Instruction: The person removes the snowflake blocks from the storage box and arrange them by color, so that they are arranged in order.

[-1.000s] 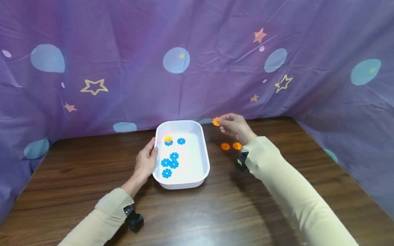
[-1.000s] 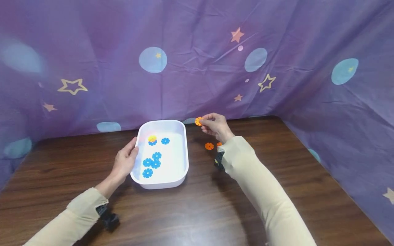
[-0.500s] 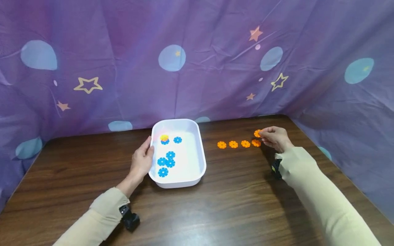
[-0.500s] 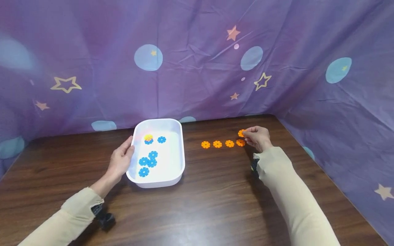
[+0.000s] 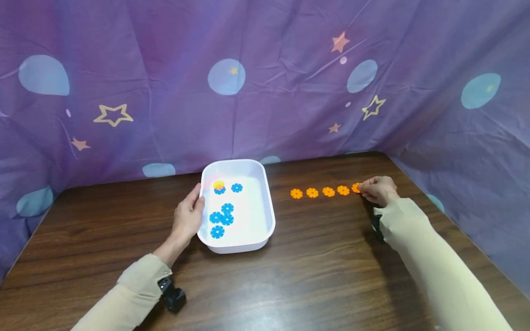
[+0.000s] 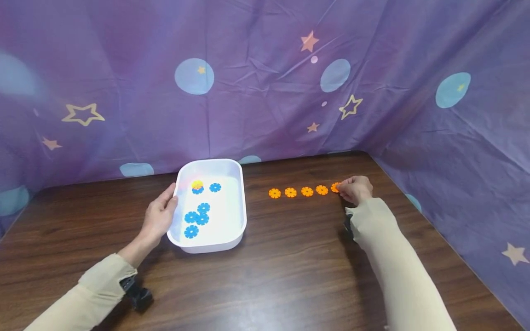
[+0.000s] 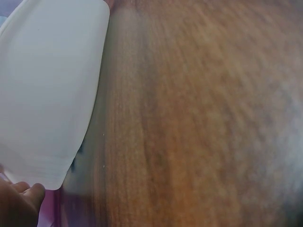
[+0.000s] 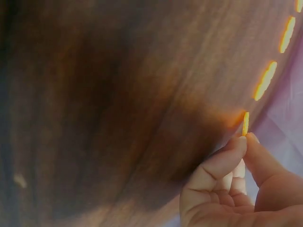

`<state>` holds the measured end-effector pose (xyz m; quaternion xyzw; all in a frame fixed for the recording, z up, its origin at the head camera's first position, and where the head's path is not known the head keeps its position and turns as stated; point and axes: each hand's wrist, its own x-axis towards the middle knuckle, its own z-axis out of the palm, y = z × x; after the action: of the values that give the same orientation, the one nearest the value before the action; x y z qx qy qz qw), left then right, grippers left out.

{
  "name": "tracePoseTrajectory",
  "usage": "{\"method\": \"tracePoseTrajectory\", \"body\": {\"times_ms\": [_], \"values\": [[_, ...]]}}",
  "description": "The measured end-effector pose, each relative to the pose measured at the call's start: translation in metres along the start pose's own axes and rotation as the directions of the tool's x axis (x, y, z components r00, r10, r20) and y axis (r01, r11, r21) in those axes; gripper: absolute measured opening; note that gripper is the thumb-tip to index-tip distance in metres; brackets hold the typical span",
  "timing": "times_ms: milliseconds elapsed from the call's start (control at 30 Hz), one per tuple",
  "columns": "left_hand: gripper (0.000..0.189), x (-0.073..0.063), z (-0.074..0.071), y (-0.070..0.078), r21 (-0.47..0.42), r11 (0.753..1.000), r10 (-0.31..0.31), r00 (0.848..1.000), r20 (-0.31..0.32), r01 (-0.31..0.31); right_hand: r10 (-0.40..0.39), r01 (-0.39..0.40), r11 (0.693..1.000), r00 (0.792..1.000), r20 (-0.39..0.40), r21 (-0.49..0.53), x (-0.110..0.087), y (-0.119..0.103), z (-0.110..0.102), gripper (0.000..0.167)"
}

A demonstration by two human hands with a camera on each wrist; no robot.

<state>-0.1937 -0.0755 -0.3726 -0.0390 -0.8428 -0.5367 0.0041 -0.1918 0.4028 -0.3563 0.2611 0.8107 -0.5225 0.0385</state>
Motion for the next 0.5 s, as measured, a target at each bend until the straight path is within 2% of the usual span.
{"method": "tracePoseTrajectory", "body": {"times_ms": [167, 333, 500], "values": [[0.048, -0.0003, -0.0009, 0.0004, -0.004, 1.0, 0.0, 1.0, -0.004, 0.0, 0.014, -0.014, 1.0, 1.0, -0.022, -0.001, 0.0007, 0.0004, -0.0005, 0.004], [0.047, -0.0008, -0.0019, 0.0006, -0.008, 1.0, -0.002, 1.0, -0.009, 0.002, 0.004, -0.005, 1.0, 0.999, -0.041, -0.017, 0.002, -0.001, 0.0001, 0.012], [0.048, -0.001, -0.0031, 0.001, -0.016, 1.0, -0.006, 1.0, -0.013, 0.006, -0.002, -0.001, 0.998, 0.998, -0.059, -0.057, 0.0036, -0.0032, 0.0027, 0.007]]}}
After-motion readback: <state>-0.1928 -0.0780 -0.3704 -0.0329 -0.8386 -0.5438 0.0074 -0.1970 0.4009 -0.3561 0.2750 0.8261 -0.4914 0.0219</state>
